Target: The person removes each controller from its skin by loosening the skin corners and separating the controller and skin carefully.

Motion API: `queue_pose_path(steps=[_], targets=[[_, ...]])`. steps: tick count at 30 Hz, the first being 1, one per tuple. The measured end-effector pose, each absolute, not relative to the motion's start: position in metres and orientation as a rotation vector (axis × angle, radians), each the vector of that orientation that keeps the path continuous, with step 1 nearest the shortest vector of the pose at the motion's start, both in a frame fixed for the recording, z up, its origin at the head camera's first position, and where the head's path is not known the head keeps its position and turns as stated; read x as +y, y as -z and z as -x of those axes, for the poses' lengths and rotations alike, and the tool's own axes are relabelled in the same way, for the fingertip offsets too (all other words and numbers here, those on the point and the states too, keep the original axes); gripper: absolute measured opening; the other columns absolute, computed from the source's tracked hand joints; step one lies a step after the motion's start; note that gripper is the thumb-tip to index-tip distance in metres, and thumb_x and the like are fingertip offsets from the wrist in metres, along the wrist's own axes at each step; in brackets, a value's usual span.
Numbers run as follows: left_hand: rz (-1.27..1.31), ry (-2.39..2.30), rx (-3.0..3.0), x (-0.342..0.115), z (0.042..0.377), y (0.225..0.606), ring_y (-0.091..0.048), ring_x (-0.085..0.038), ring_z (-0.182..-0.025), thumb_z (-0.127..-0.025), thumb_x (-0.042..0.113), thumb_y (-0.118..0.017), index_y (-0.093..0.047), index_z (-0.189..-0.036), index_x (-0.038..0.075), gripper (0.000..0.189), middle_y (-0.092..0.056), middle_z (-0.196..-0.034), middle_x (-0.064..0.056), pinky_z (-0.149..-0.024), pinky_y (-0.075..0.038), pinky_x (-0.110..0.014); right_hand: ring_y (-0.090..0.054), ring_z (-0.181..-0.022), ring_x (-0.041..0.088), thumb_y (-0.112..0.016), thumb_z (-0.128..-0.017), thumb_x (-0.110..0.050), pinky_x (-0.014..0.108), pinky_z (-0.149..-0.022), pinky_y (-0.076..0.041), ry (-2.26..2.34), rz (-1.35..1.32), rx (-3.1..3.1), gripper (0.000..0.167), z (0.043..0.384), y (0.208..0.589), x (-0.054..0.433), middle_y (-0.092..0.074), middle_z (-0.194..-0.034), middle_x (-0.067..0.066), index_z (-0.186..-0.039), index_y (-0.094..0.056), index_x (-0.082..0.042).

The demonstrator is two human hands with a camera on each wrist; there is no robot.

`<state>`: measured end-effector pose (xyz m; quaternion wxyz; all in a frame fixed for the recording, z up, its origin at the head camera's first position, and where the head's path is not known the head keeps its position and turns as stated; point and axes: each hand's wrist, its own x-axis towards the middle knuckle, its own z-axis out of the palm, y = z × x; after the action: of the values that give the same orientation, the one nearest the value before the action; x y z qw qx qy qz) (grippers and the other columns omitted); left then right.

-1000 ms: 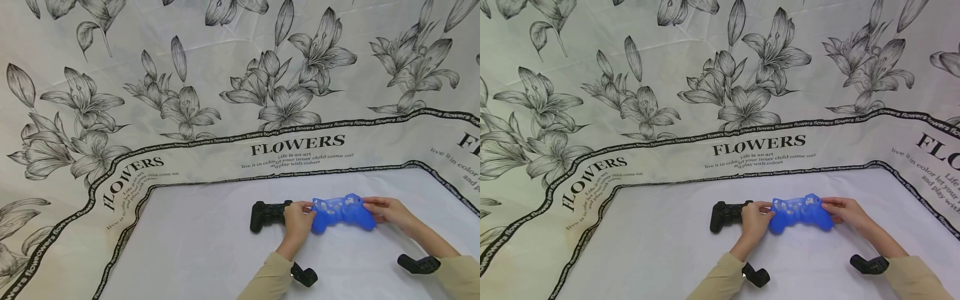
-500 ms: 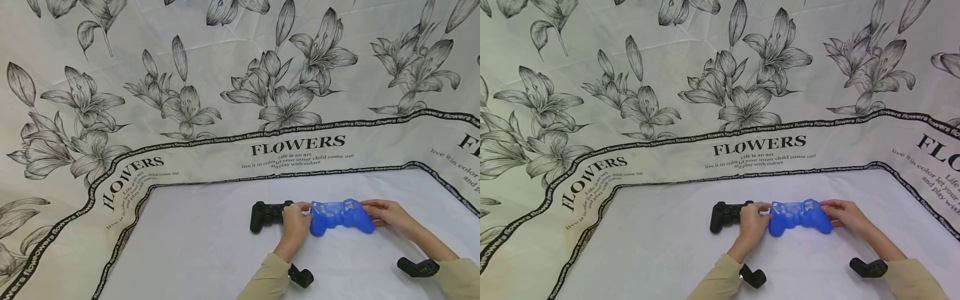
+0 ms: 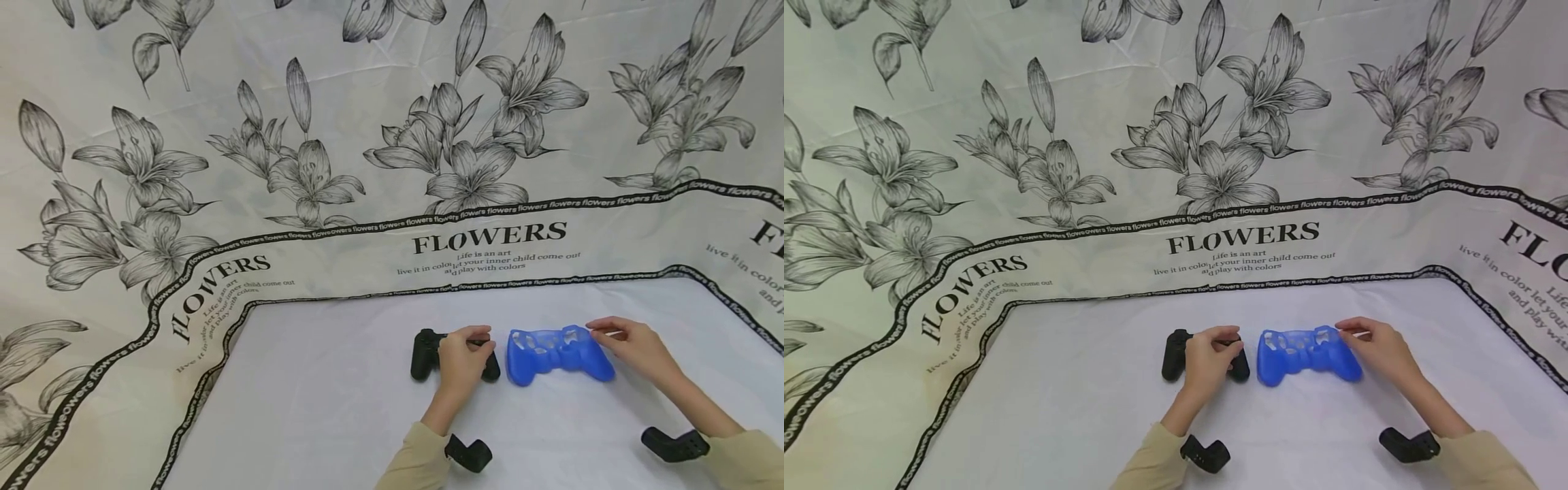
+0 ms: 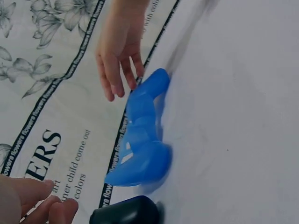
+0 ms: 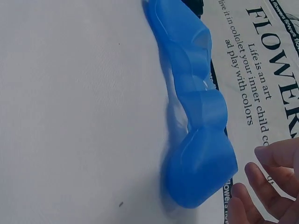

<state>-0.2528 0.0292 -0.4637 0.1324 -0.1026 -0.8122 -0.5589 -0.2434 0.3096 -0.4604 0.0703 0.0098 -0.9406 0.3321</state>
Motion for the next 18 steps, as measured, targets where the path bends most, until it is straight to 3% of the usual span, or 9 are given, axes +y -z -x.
queue_pose_path(steps=[3, 9, 10, 16, 18], targets=[[0.285, 1.705, -2.336, 0.020, 0.249, 0.456, -0.058, 0.004, -0.058, -0.081, 0.007, -0.076, -0.075, -0.100, 0.009, 0.020, -0.075, -0.089, -0.004, -0.052, -0.048, -0.013, -0.060, -0.082, 0.020, -0.061, -0.094, -0.021, 0.021, -0.061, -0.045, -0.966, -0.066, -2.779, 0.032, 0.244, 0.459, 0.300, -0.066, -0.106, 0.026, -0.115, -0.063, 0.004], [0.216, 1.682, -2.321, -0.003, 0.244, 0.453, -0.059, 0.001, -0.065, -0.082, 0.011, -0.075, -0.074, -0.102, 0.009, 0.020, -0.075, -0.090, -0.004, -0.060, -0.048, -0.014, -0.063, -0.084, 0.030, -0.065, -0.091, -0.016, 0.027, -0.064, -0.046, -0.958, -0.090, -2.711, 0.032, 0.241, 0.460, 0.277, -0.068, -0.101, 0.024, -0.116, -0.062, 0.003], [0.200, 1.681, -2.320, -0.008, 0.244, 0.453, -0.060, 0.000, -0.066, -0.083, 0.011, -0.074, -0.074, -0.104, 0.009, 0.021, -0.075, -0.091, -0.004, -0.061, -0.048, -0.015, -0.063, -0.083, 0.026, -0.066, -0.090, -0.016, 0.027, -0.065, -0.045, -0.962, -0.090, -2.702, 0.032, 0.241, 0.459, 0.273, -0.068, -0.100, 0.023, -0.116, -0.062, 0.002], [0.103, 1.690, -2.319, -0.035, 0.247, 0.457, -0.063, -0.005, -0.074, -0.084, 0.011, -0.073, -0.072, -0.108, 0.007, 0.024, -0.074, -0.094, -0.004, -0.066, -0.050, -0.017, -0.064, -0.084, 0.024, -0.067, -0.089, -0.015, 0.019, -0.066, -0.046, -1.025, -0.109, -2.655, 0.035, 0.240, 0.454, 0.252, -0.068, -0.102, 0.022, -0.119, -0.059, 0.001], [0.073, 1.696, -2.315, -0.043, 0.248, 0.458, -0.063, -0.007, -0.076, -0.084, 0.011, -0.073, -0.072, -0.109, 0.008, 0.025, -0.073, -0.096, -0.005, -0.067, -0.049, -0.017, -0.065, -0.088, 0.032, -0.067, -0.090, -0.017, 0.019, -0.066, -0.047, -1.067, -0.110, -2.666, 0.038, 0.240, 0.453, 0.245, -0.067, -0.105, 0.023, -0.122, -0.057, 0.001]])
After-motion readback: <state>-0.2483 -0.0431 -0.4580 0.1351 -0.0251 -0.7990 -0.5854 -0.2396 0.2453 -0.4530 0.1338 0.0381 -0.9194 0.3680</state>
